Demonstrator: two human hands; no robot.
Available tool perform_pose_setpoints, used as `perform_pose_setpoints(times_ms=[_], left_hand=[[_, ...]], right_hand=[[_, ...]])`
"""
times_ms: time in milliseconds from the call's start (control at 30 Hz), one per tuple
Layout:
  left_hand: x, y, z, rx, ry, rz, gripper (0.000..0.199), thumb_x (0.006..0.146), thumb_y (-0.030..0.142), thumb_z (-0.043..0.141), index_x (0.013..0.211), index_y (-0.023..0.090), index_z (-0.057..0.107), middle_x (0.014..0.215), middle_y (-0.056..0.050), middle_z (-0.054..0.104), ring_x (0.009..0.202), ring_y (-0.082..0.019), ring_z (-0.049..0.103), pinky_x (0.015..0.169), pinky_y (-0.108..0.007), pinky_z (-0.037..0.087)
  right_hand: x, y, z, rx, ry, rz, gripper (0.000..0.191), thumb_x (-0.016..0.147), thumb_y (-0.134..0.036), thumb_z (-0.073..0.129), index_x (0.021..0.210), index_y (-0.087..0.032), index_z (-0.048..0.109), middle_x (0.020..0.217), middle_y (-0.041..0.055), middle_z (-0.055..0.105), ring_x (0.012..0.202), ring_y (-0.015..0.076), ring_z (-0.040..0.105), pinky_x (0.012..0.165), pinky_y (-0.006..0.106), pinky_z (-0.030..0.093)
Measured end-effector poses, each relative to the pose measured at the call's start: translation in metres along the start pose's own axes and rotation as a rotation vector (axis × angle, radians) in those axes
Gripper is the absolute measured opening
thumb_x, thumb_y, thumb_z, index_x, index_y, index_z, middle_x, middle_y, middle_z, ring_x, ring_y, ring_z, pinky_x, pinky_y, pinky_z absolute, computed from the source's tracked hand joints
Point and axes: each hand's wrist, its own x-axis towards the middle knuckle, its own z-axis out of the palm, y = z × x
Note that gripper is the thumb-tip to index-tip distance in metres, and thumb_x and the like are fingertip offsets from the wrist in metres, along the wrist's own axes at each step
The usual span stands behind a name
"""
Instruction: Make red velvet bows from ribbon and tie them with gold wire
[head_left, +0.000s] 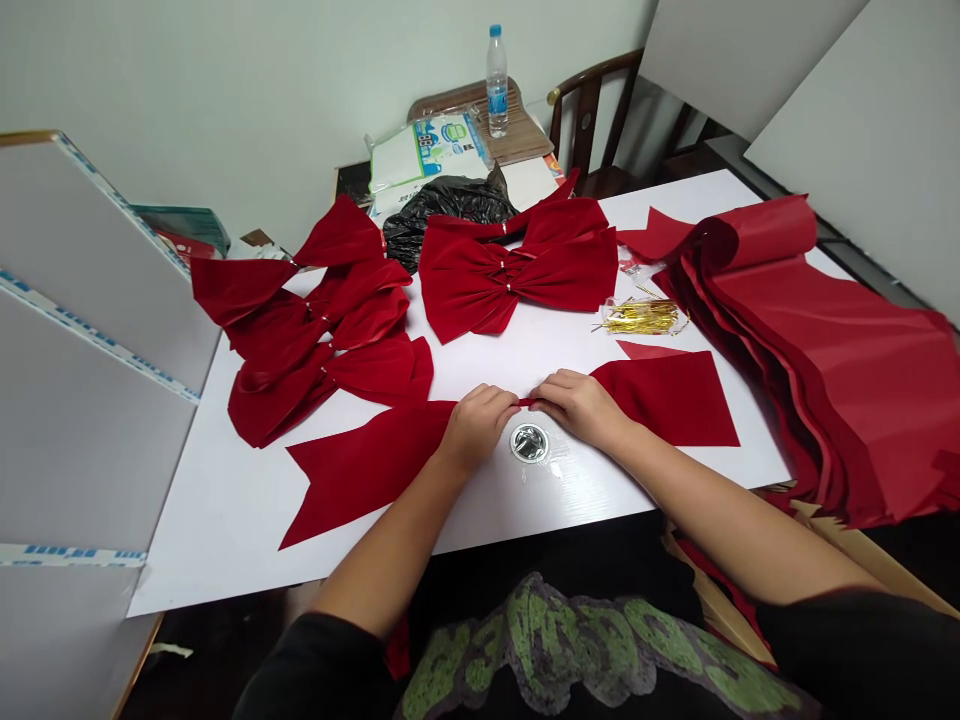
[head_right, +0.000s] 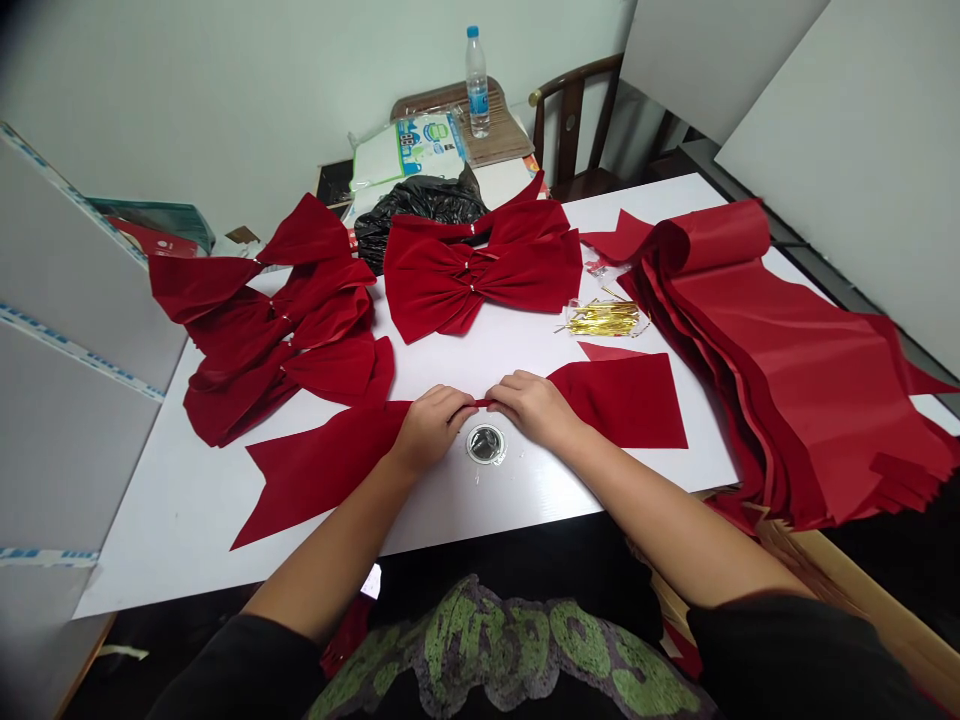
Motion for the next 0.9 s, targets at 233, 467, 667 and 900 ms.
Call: perform_pose_setpoints(times_ms=[233, 467, 667, 900], left_hand=[[0.001, -0.003, 0.002, -0.069, 0.035, -0.003, 0.022, 0.103, 0.025, 0.057, 0.086, 0.02, 0.071, 0.089, -0.005, 0.076, 0.082, -0.019, 0.066, 0.078, -0.032, 0.054], [0.0, -0.001, 0.004, 0.035, 0.052, 0.071, 0.025, 0.103, 0.018, 0.053, 0.084, 0.019, 0.069, 0.085, -0.004, 0.075, 0.079, -0.019, 0.065, 0.075, -0.032, 0.054], [0.004, 0.022, -0.01, 0.177, 0.191, 0.214, 0.026, 0.104, 0.013, 0.05, 0.086, 0.02, 0.069, 0.091, -0.005, 0.077, 0.077, -0.018, 0.064, 0.073, -0.032, 0.052], [0.02, 0.075, -0.059, 0.174, 0.246, 0.111, 0.018, 0.104, 0.028, 0.056, 0.113, 0.021, 0.07, 0.104, -0.009, 0.077, 0.094, -0.024, 0.068, 0.081, -0.039, 0.051]], right_hand=[[-0.001, 0.005, 0.002, 0.03, 0.023, -0.056, 0.034, 0.108, -0.031, 0.05, 0.088, -0.017, 0.073, 0.09, 0.0071, 0.074, 0.082, 0.0175, 0.063, 0.075, 0.029, 0.047], [0.001, -0.008, -0.003, -0.191, -0.024, -0.011, 0.022, 0.105, -0.024, 0.055, 0.115, -0.016, 0.073, 0.093, 0.0079, 0.07, 0.085, 0.0193, 0.059, 0.07, 0.031, 0.04], [0.01, -0.031, -0.038, -0.369, -0.055, -0.081, 0.019, 0.099, -0.017, 0.059, 0.085, -0.017, 0.071, 0.082, 0.0059, 0.062, 0.073, 0.0167, 0.048, 0.063, 0.033, 0.028], [0.019, -0.057, -0.102, -0.571, 0.238, -0.226, 0.025, 0.103, -0.015, 0.05, 0.097, -0.018, 0.074, 0.074, 0.0054, 0.061, 0.071, 0.0177, 0.049, 0.06, 0.034, 0.035]])
